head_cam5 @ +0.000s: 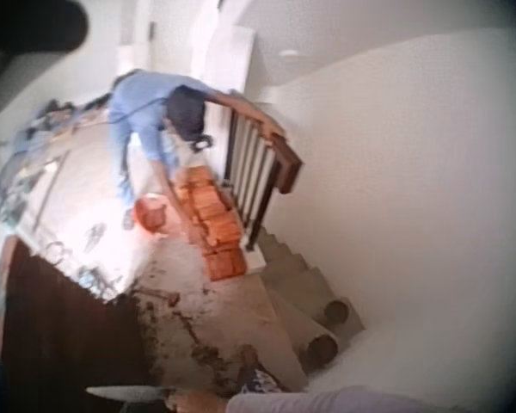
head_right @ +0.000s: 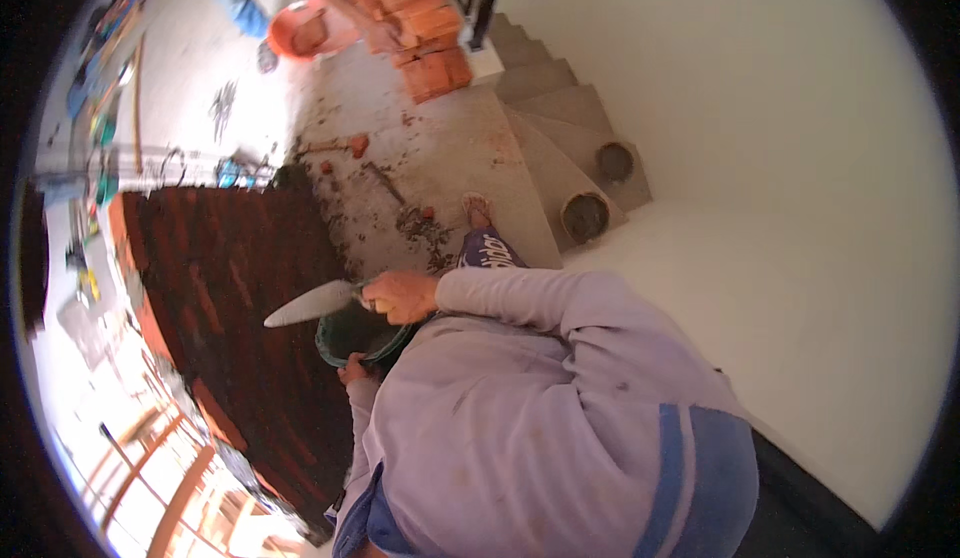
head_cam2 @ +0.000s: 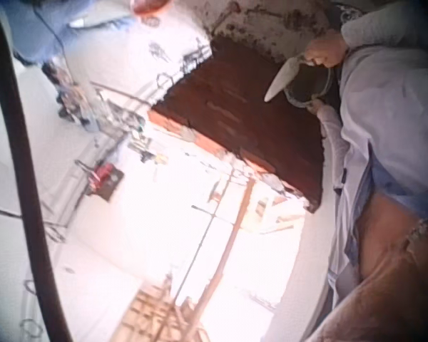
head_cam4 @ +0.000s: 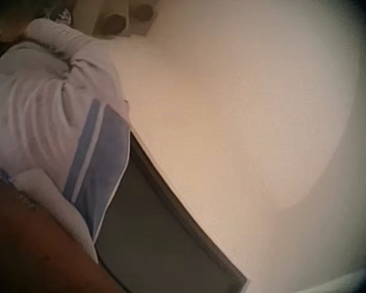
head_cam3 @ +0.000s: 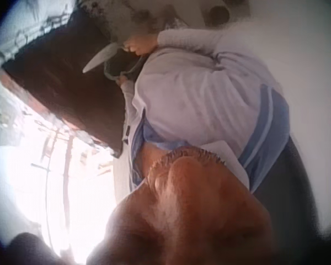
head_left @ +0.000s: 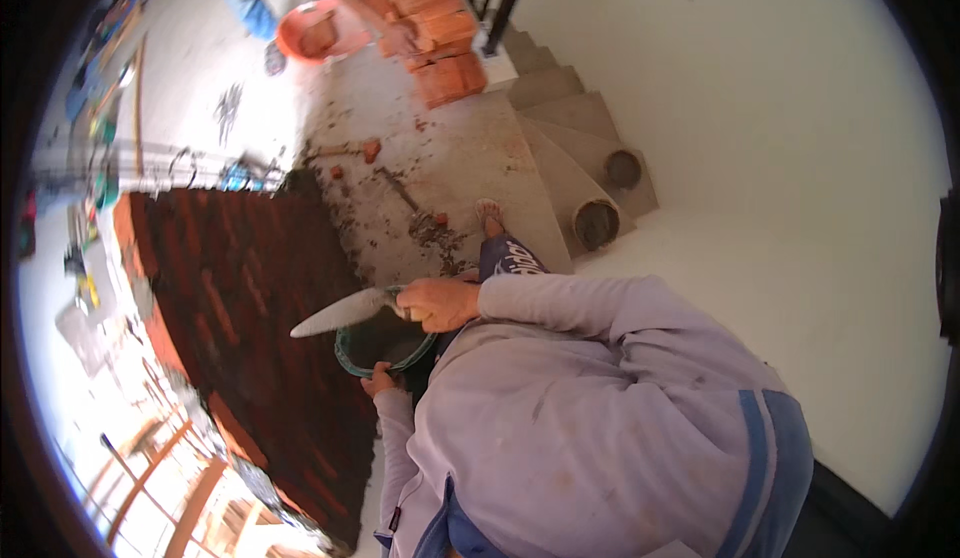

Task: The person applies mortar to the top of a brick wall using a trowel, picks up a brick, places it on the mortar, and taps it into place before smoothing the excess mortar.

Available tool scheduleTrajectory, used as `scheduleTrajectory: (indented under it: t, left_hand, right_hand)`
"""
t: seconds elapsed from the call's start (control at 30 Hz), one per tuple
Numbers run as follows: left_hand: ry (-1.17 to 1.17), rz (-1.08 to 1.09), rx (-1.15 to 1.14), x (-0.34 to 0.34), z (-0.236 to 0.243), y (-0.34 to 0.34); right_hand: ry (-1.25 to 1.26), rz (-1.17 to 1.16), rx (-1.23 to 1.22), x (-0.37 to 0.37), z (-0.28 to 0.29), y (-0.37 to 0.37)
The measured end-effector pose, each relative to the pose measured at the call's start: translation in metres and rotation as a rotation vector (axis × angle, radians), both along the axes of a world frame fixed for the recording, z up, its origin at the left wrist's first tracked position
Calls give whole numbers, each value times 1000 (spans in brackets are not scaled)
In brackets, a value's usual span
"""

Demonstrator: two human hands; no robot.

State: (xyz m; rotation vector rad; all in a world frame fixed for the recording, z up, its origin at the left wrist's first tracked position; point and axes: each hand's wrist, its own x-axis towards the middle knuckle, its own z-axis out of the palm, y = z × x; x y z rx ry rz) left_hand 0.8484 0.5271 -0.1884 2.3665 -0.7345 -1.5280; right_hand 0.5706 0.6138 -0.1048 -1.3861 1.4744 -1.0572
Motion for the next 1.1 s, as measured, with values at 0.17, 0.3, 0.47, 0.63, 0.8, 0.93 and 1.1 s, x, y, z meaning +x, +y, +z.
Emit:
scheduleTrajectory:
  t: [0.17,0.3,0.47,0.63,0.8,0.93,1.1]
  left_hand:
    - [188,-221,-64,-99,11,-30]
    - [479,-286,-3,-160,5,-30]
    - [620,-410,80,-252,-5,-24]
    - [535,-556,108,-349,5,16]
    - [382,-1646,-203,-333,-108,-16]
    - [408,-1881,-194,-379,-118,5]
    - [562,-1103,401,-464,-69,106]
  right_hand:
    - [-79,-102,126,0,-12,22]
    - [-330,-162,285,-37,-8,47]
    - [-115,-576,-40,-83,-28,88]
    - [-132,-752,-122,-139,-29,124]
    - [-254,-779,66,-153,-21,153]
    - [-197,-1038,65,-158,-33,180]
    - [-394,-1469,22,-153,-59,204]
